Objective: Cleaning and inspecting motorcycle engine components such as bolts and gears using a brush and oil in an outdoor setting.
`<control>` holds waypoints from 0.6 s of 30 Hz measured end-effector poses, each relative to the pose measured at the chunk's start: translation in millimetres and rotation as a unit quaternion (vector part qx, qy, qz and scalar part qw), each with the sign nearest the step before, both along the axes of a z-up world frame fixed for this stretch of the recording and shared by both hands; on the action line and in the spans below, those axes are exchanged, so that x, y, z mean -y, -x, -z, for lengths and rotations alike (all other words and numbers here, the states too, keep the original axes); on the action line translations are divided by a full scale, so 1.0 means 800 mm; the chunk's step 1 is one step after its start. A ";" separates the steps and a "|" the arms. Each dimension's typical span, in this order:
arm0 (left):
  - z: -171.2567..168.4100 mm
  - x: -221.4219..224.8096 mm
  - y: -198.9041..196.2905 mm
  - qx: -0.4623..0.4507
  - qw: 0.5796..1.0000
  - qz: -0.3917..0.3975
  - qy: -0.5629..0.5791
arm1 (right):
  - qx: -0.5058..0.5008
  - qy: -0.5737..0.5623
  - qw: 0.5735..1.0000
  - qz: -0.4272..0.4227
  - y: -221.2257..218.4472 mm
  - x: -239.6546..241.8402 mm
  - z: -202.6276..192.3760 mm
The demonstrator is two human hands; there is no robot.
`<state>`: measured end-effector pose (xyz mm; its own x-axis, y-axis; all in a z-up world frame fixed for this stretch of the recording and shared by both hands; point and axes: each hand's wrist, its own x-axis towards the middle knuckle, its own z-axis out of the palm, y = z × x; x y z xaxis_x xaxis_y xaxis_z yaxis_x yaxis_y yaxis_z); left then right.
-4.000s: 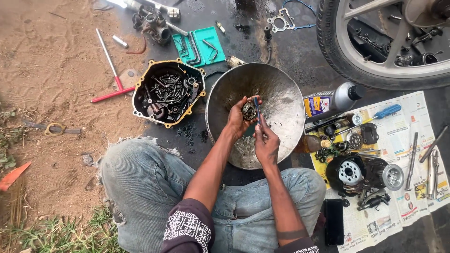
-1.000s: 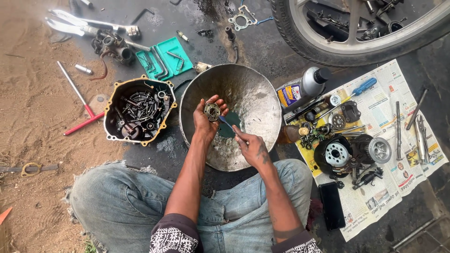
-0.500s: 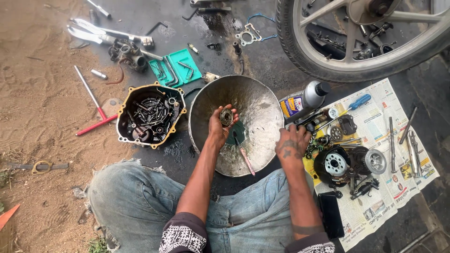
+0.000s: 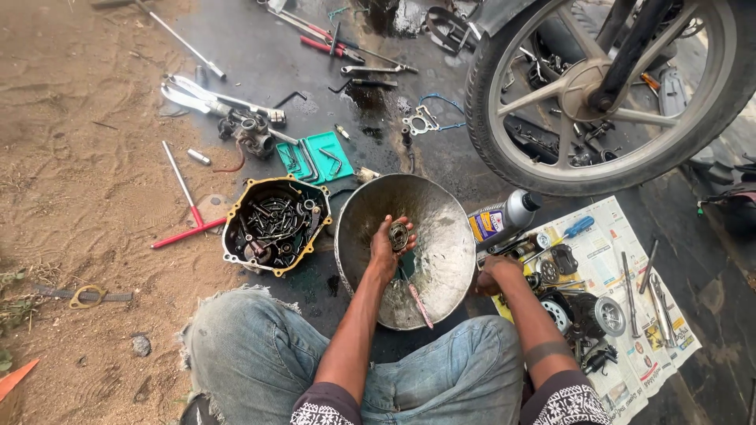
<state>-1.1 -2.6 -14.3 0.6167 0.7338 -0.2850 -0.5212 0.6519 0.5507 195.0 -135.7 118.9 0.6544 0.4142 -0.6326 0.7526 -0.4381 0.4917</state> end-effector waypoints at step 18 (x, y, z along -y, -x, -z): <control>0.036 0.012 -0.015 -0.124 0.992 -0.003 -0.004 | -0.565 -0.650 0.166 0.480 -0.004 0.082 -0.004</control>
